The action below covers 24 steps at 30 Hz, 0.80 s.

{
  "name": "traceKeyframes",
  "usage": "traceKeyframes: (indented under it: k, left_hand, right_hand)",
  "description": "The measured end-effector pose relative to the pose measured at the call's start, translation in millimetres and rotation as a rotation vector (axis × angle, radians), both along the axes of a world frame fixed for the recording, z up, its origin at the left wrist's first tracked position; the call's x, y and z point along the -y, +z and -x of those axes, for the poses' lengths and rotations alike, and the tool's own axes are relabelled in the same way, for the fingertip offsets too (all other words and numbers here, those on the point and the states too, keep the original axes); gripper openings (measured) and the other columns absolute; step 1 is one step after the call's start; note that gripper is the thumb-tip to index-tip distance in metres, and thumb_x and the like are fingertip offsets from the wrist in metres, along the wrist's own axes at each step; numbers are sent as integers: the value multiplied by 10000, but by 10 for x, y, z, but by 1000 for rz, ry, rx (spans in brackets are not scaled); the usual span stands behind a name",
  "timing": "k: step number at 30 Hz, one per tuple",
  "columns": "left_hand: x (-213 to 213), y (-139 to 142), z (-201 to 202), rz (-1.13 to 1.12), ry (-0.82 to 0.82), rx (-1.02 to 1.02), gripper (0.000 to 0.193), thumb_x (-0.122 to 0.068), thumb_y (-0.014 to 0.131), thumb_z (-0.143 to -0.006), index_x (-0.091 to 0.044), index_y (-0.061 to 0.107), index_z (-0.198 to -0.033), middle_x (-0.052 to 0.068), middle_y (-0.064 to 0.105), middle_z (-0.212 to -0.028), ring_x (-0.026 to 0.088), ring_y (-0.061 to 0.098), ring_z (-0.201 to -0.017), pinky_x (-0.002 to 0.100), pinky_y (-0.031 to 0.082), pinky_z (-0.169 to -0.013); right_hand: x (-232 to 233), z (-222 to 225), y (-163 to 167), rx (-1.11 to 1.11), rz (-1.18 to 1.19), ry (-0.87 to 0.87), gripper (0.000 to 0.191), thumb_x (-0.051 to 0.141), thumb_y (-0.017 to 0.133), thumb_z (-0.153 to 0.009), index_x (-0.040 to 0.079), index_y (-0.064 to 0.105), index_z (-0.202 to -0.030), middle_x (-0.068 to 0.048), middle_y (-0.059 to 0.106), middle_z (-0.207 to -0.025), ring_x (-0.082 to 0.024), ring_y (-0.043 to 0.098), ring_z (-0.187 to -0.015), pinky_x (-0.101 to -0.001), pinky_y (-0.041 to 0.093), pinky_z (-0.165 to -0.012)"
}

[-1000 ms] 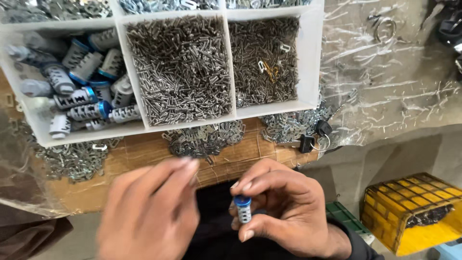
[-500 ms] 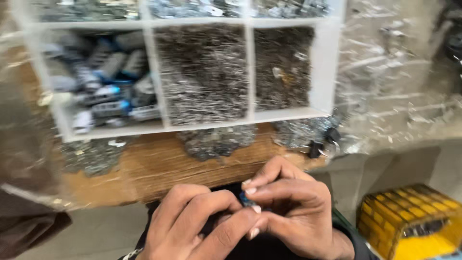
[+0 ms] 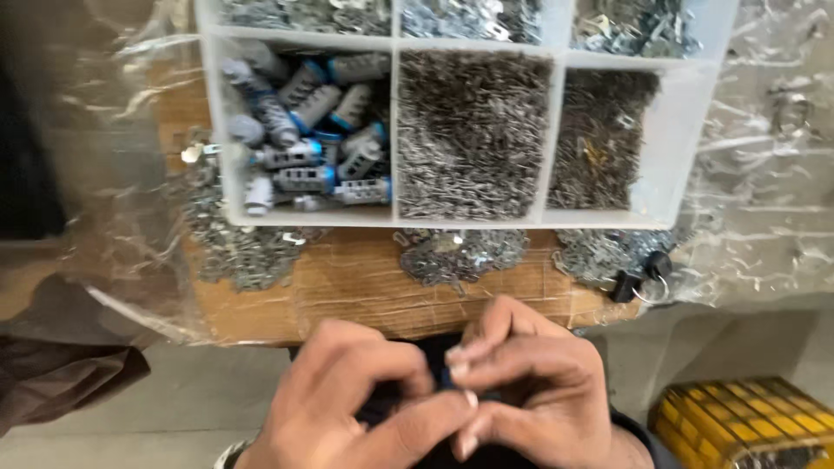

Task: The person repeatedly picks small metal key blanks from a compartmented tray and inserts them into a cylindrical key blank holder. They rotate the holder to align the blanks, then place the loaded holder into the tray. The cycle repeats with new blanks throughout the clip.

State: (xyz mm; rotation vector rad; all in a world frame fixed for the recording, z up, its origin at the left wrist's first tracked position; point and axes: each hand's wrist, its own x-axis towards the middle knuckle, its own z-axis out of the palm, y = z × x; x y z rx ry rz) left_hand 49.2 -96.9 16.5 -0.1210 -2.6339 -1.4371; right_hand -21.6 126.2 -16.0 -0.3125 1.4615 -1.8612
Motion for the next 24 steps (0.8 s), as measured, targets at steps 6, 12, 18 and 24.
traceKeyframes:
  k: [6,12,18,24]
  left_hand:
    - [48,65,7,-627,186,473,310,-244,892,-818,-88,753,-1047,-2,629,-841,146,655,-713,276,520,-614]
    - [62,4,124,653,405,163,503,-367,787,-914,-51,704,-1297,104,587,-921,273,549,-802,401,493,-711]
    - [49,-285,-257,663,371,176,655,-464,727,-897,6,673,-1349,107,566,-942,253,517,-797,396,479,-731]
    - [79,-258,-158,577,230,81,408,-181,880,-746,-287,699,-1096,14,641,-893,251,565,-862,418,470,-798]
  right_hand:
    - [114,64,-24,54,115,123,219,7,894,-859,-66,805,-1045,-166,698,-1044,-218,698,-965,-320,572,-869]
    - [126,-47,-39,352,211,-108,305,-148,877,-783,-106,726,-1044,-252,614,-1104,-255,730,-865,-350,692,-705]
    - [36,47,-25,210,191,-95,327,-125,887,-799,-98,728,-1084,-250,627,-1153,-268,741,-935,-353,696,-767]
    - [-69,46,44,317,153,-41,247,-79,809,-859,-89,724,-1091,-236,625,-1180,-246,713,-1026,-344,662,-888]
